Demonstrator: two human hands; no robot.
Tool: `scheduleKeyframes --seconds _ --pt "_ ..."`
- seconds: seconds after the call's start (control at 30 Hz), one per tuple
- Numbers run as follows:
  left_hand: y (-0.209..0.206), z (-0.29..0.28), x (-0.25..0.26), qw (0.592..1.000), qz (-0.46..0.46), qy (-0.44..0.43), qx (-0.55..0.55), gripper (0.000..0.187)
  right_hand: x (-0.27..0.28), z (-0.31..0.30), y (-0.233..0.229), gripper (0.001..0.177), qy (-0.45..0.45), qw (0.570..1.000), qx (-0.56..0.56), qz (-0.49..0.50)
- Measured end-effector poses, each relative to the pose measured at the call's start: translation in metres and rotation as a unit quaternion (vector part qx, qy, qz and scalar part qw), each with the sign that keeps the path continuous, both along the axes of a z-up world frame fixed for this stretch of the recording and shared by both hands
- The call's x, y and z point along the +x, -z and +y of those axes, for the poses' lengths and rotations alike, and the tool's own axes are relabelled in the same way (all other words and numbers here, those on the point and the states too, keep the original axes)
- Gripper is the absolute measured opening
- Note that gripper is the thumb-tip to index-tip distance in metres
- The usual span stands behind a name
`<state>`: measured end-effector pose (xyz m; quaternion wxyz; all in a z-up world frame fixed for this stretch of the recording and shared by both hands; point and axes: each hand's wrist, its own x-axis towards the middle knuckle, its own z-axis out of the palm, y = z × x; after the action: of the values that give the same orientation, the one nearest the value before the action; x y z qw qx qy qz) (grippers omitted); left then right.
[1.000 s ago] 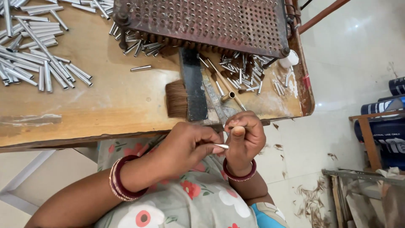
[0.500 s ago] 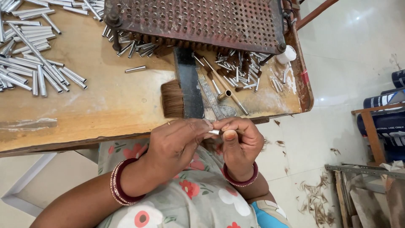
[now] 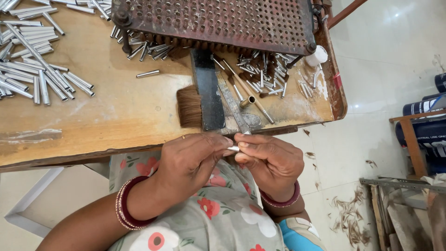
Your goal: Assembling brushes by manually inserting bundles of fibers into small metal ferrules at a manufacturing workbench.
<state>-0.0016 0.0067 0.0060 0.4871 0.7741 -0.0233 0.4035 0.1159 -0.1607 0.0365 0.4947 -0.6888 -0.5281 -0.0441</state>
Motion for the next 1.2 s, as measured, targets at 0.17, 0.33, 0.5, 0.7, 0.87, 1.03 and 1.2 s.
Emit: scheduleKeyframes --seconds 0.17,0.33,0.5,0.7,0.87,1.03,1.2 --pt "-0.003 0.003 0.002 1.000 0.008 -0.004 -0.009 0.018 0.005 0.011 -0.012 0.040 -0.043 0.999 0.013 0.014" --pt "-0.001 0.002 0.003 0.999 -0.014 -0.027 -0.018 0.017 0.017 -0.014 0.044 0.052 -0.036 0.989 0.086 0.116" --pt "0.001 -0.002 0.000 0.999 -0.005 -0.004 -0.042 0.018 0.008 -0.002 0.066 0.053 -0.002 0.987 0.143 0.067" --pt "0.000 -0.004 -0.004 0.995 0.017 0.029 -0.095 0.017 0.005 0.011 0.065 0.096 -0.039 0.985 0.088 -0.141" --pt "0.000 -0.002 -0.003 0.995 0.015 0.035 -0.095 0.016 0.005 0.019 0.073 0.088 -0.013 0.980 0.114 -0.164" --pt "0.006 -0.003 0.003 0.987 0.028 0.070 -0.140 0.016 -0.002 0.003 0.078 0.048 0.025 0.981 0.179 -0.071" --pt "0.018 -0.001 0.014 0.948 0.002 0.128 -0.292 0.015 0.008 0.006 0.054 0.019 -0.040 0.989 0.111 0.085"
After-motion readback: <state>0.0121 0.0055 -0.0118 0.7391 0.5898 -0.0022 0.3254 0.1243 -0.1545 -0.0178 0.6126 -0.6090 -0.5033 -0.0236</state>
